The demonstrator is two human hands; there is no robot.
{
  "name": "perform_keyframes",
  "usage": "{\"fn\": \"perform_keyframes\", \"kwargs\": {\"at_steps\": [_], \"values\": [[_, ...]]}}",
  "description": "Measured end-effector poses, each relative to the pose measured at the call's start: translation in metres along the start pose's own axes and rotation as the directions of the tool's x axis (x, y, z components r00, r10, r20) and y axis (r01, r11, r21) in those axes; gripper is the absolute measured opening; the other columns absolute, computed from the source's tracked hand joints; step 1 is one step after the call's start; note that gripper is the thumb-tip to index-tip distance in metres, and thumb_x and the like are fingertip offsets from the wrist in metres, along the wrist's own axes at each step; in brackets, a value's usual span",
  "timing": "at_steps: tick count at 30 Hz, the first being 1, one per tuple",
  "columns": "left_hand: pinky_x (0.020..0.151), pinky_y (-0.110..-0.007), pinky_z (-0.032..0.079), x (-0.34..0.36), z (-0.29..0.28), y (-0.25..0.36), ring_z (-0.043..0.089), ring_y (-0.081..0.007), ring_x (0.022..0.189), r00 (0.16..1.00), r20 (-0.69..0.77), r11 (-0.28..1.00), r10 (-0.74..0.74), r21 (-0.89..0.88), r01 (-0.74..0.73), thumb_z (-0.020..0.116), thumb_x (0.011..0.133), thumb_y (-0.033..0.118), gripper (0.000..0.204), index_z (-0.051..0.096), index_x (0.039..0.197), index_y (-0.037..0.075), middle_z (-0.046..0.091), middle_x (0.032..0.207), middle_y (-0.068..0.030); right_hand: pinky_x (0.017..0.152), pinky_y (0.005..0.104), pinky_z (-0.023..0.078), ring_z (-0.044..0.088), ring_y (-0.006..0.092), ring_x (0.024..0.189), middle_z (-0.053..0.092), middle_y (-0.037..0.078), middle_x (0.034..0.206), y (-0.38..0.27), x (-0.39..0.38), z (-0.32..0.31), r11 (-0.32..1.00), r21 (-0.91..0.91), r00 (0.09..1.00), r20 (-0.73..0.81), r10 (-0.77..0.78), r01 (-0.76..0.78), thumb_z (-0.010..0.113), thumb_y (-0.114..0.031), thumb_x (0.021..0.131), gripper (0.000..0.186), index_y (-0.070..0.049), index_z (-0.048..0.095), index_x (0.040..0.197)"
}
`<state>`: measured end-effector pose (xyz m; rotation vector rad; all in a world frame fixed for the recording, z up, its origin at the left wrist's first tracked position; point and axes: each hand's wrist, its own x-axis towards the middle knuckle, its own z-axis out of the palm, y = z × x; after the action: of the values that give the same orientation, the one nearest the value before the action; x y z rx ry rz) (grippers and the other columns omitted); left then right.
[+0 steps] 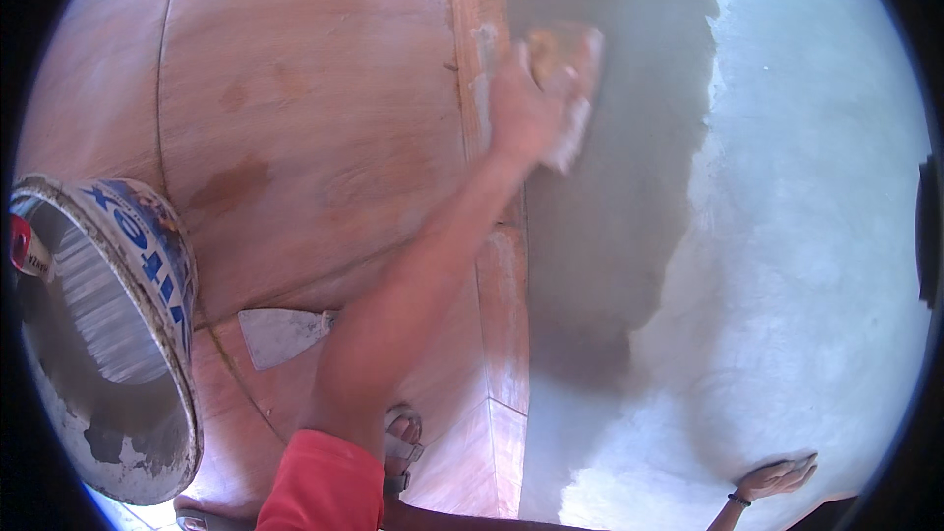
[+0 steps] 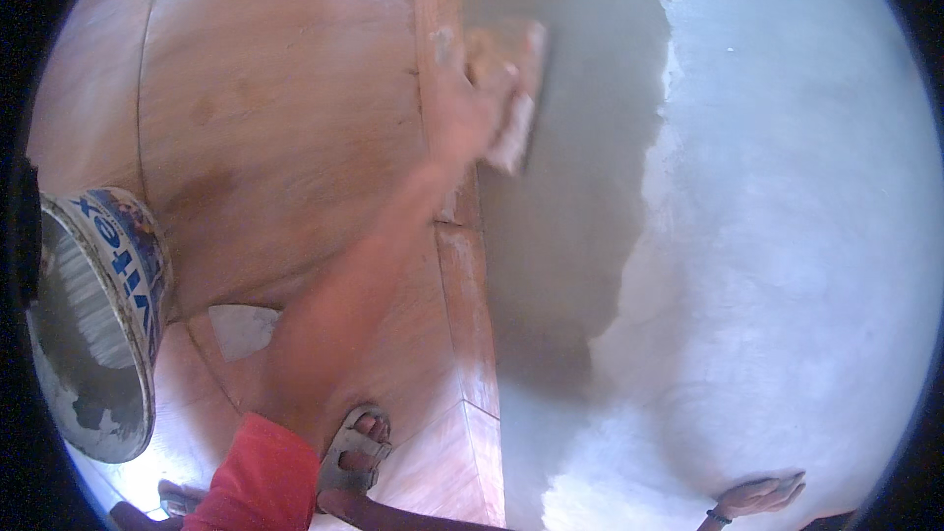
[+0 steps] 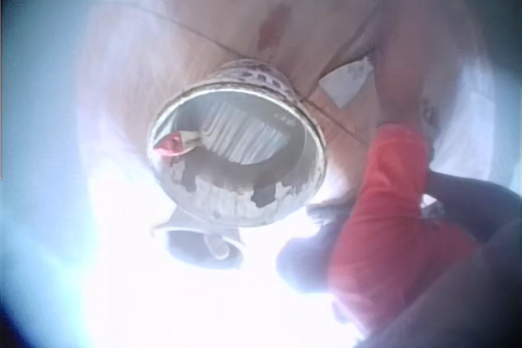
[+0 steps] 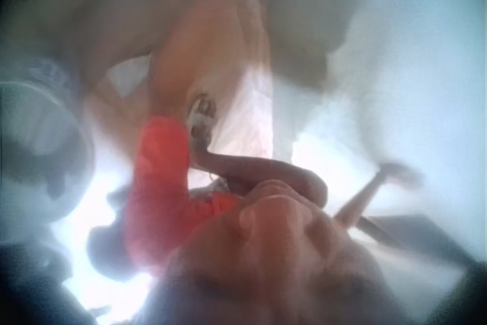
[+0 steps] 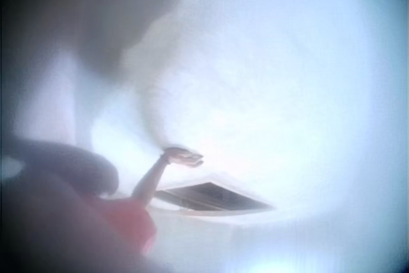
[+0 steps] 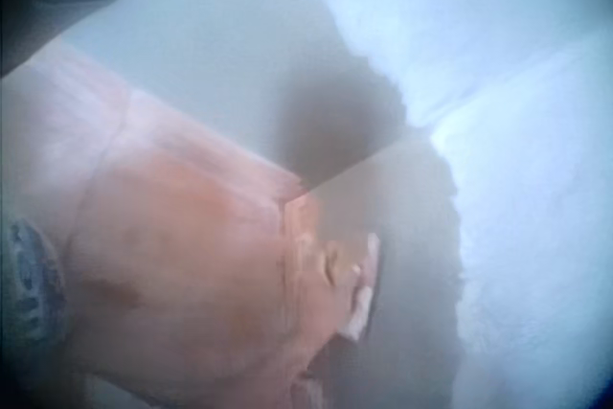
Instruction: The person scoops plaster from a bucket using a trowel and applies it to a wall section. They smooth the plaster with the trowel, then briefly walk outside to refill the bucket from a larger container before returning to continue plastering the wall.
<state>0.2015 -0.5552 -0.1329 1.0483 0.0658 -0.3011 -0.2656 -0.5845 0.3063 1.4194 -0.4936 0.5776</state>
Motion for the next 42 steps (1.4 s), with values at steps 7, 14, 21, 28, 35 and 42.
{"fn": "perform_keyframes", "kwargs": {"at_steps": [7,14,21,28,35,42], "values": [[0.075,-0.039,0.047,0.016,0.031,0.031,0.059,-0.0326,0.082,0.972,0.085,0.976,0.219,-0.006,-0.22,0.064,0.077,0.02,0.03,0.054,0.094,-0.003,0.06,0.088,-0.0209,0.105,0.0459,0.022,0.029,0.0307,0.128,0.034,0.019,0.136,0.001,0.001,0.003,1.0,0.022,1.0,0.003,0.011,-0.012,0.023,-0.047,0.094,0.06,-0.005,0.038,0.134],[0.085,-0.043,0.043,-0.113,0.059,0.051,0.053,-0.0333,0.099,0.81,0.45,0.927,0.376,-0.175,-0.332,0.064,0.077,0.026,0.05,0.048,0.115,-0.002,0.054,0.102,-0.0228,0.105,0.0459,0.022,0.028,0.0313,0.127,0.034,0.019,0.136,0.016,-0.006,0.006,0.999,-0.032,0.999,0.05,-0.02,0.022,0.023,-0.047,0.094,0.061,-0.003,0.039,0.133],[0.076,-0.038,0.048,0.046,0.015,0.041,0.062,-0.0325,0.086,0.993,0.111,0.987,0.037,-0.157,-0.019,0.064,0.074,0.023,0.042,0.054,0.105,-0.004,0.061,0.092,-0.024,0.104,0.046,0.021,0.028,0.0321,0.127,0.033,0.02,0.136,-0.003,0.002,-0.002,0.999,0.044,1.0,0.019,0.009,-0.01,0.025,-0.044,0.095,0.059,-0.002,0.039,0.133],[0.079,-0.041,0.046,-0.007,0.053,0.074,0.058,-0.036,0.086,0.898,0.316,0.95,0.306,-0.035,-0.311,0.065,0.074,0.022,0.04,0.053,0.104,-0.002,0.06,0.093,-0.0211,0.104,0.0464,0.021,0.028,0.0329,0.127,0.033,0.021,0.136,-0.005,0.005,-0.004,0.999,0.051,1.0,0.007,0.01,-0.01,0.026,-0.043,0.095,0.058,-0.001,0.04,0.132],[0.082,-0.04,0.045,-0.115,0.029,0.05,0.054,-0.033,0.096,0.821,0.496,0.959,0.283,-0.129,-0.253,0.062,0.077,0.017,0.038,0.049,0.108,-0.001,0.055,0.098,-0.0199,0.104,0.0458,0.022,0.03,0.0311,0.127,0.038,0.019,0.134,0.005,-0.001,0.006,0.997,0.049,0.997,-0.046,-0.063,0.065,0.026,-0.042,0.095,0.055,-0.005,0.042,0.132],[0.079,-0.035,0.05,-0.027,-0.053,0.015,0.058,-0.0218,0.093,0.981,0.136,0.975,-0.137,-0.156,0.157,0.056,0.087,0.019,0.038,0.045,0.119,0.001,0.057,0.102,-0.0137,0.104,0.0445,0.023,0.032,0.0298,0.127,0.039,0.017,0.135,-0.008,0.004,0.003,0.996,0.032,0.993,-0.09,-0.078,0.081,0.027,-0.038,0.094,0.052,-0.007,0.041,0.133]]}}
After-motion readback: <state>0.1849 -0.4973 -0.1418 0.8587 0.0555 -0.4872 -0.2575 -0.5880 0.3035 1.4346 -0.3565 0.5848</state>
